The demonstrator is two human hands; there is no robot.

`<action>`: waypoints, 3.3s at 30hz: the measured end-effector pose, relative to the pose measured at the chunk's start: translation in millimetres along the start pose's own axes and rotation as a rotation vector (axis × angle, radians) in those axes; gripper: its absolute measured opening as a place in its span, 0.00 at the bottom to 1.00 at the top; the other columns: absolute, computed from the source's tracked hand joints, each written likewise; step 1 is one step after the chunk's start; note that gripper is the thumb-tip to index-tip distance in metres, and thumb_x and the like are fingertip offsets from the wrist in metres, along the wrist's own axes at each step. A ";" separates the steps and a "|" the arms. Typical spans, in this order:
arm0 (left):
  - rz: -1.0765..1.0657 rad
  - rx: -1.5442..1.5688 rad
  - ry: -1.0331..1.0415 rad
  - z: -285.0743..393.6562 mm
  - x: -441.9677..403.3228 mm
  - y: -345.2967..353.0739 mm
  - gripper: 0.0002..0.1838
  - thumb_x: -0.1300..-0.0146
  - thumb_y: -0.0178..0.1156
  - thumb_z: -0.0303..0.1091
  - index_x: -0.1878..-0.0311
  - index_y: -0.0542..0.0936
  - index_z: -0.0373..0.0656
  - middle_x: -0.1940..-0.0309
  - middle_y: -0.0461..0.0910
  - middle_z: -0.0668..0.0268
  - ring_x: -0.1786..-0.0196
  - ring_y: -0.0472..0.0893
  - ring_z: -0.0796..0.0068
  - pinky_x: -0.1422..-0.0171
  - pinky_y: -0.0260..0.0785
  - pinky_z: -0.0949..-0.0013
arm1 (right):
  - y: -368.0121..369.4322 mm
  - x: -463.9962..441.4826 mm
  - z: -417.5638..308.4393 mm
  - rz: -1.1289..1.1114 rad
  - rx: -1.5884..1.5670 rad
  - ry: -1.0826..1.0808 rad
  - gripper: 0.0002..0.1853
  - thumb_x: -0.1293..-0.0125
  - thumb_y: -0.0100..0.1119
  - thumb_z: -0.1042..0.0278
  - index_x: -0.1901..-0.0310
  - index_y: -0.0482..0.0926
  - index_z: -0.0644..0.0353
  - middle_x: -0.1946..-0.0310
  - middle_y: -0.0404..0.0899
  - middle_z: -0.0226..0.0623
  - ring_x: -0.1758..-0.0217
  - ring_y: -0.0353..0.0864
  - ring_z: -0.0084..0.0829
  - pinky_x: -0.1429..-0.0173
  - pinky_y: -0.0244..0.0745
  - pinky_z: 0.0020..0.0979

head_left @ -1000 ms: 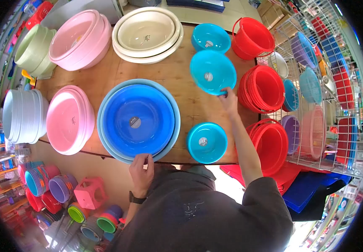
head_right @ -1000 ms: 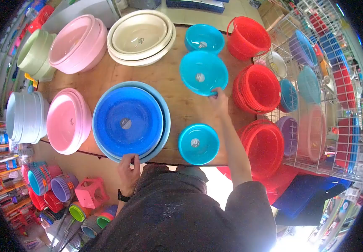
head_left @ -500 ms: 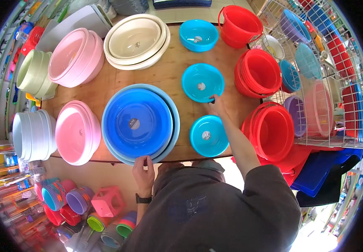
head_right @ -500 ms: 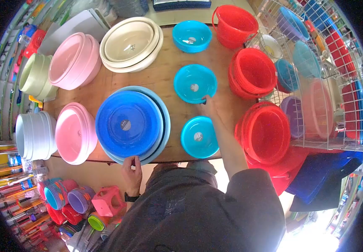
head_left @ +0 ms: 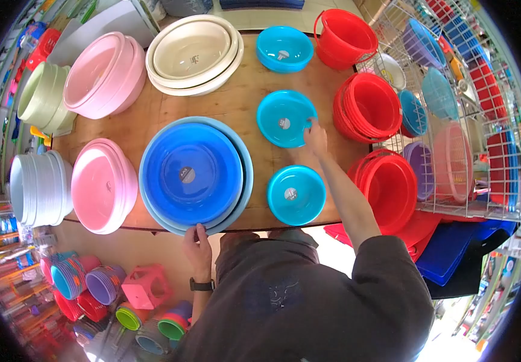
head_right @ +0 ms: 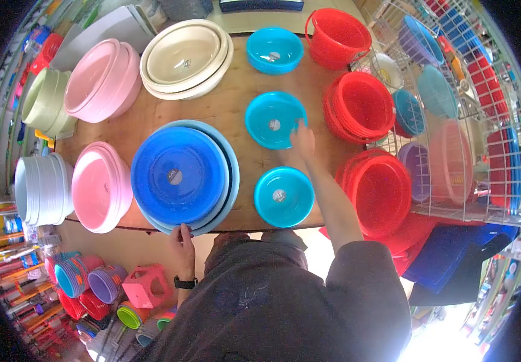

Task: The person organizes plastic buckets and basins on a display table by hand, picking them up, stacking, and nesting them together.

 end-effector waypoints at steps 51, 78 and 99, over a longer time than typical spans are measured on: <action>-0.056 0.069 -0.129 3.2 2.2 9.2 0.11 0.31 0.55 0.32 0.63 0.80 0.32 0.73 0.80 0.57 0.69 0.80 0.71 0.62 0.71 0.68 | -7.9 -266.1 -114.4 0.203 0.169 -0.105 0.19 0.46 0.68 0.54 0.53 0.85 0.51 0.57 0.85 0.42 0.53 0.85 0.42 0.48 0.79 0.39; -0.074 0.395 -0.225 -5.5 5.2 29.6 0.12 0.29 0.55 0.35 0.59 0.76 0.33 0.70 0.81 0.64 0.69 0.77 0.81 0.64 0.71 0.76 | 0.1 6.6 25.1 0.099 -0.655 0.028 0.09 0.38 0.64 0.69 0.60 0.80 0.66 0.74 0.81 0.37 0.73 0.84 0.25 0.67 0.79 0.27; -0.113 0.380 -0.187 -10.8 5.4 32.7 0.12 0.29 0.55 0.34 0.61 0.78 0.33 0.71 0.81 0.65 0.69 0.78 0.81 0.65 0.72 0.76 | 45.8 24.6 63.5 -0.046 -0.163 -0.043 0.23 0.35 0.58 0.58 0.40 0.74 0.56 0.75 0.81 0.38 0.70 0.83 0.34 0.63 0.77 0.35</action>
Point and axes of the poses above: each hand's wrist, its own x-axis away from the middle knuckle, its own y-axis out of the palm, z = x × y, the point moved 8 cm from there along -x, towards the middle knuckle
